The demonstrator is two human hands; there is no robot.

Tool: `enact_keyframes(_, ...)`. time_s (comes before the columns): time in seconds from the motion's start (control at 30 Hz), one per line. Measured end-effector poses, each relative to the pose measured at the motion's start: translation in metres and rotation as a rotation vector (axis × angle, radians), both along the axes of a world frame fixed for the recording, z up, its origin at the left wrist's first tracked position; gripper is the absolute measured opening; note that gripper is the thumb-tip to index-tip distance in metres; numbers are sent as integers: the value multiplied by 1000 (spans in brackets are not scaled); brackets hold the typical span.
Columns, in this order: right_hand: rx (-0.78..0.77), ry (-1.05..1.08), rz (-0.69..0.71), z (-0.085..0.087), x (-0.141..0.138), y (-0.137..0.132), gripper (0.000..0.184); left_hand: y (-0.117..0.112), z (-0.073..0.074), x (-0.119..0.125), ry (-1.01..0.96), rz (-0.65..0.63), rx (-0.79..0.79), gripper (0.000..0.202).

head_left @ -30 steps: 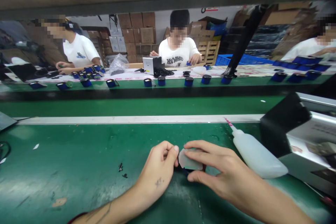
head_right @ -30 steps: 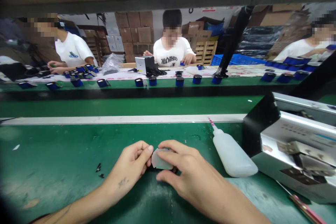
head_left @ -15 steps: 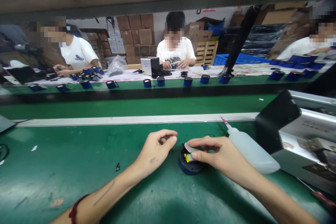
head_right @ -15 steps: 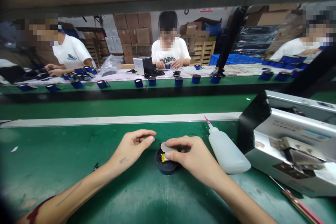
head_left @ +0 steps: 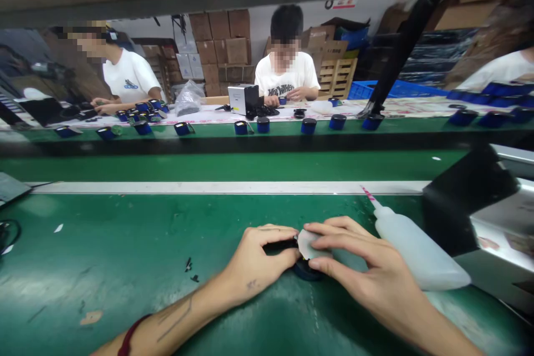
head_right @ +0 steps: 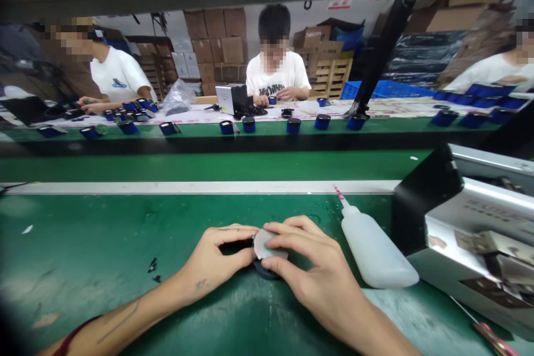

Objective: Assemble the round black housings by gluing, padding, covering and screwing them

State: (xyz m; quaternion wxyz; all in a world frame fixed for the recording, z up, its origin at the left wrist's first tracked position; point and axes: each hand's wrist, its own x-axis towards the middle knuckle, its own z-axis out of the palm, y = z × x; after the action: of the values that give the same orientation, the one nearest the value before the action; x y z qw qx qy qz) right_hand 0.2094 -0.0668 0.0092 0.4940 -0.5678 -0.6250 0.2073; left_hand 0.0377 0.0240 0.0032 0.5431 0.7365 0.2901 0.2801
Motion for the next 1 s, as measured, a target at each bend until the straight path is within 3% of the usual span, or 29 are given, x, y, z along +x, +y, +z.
enact_keyframes(0.1, 48, -62, 4, 0, 0, -1, 1, -3, -5, 1, -28, 11, 39, 24)
enact_keyframes(0.37, -230, 99, -18, -4, 7, 0, 25, 4, -5, 1, -3, -33, 17, 22)
enact_keyframes(0.53, -307, 100, 34, -5, 18, 4, 27, 15, 1, 6, 25, -74, -139, 11)
enact_keyframes(0.77, -399, 4, 128, -2, 28, 6, 35, 27, 6, 11, 49, -147, -342, 13)
enact_keyframes(0.9, -241, -54, 219, -4, 30, 5, 29, 35, 9, 16, 105, -189, -556, 36)
enact_keyframes(1.0, -77, -157, 310, -5, 32, 4, 26, 40, 11, 21, 127, -267, -702, 38)
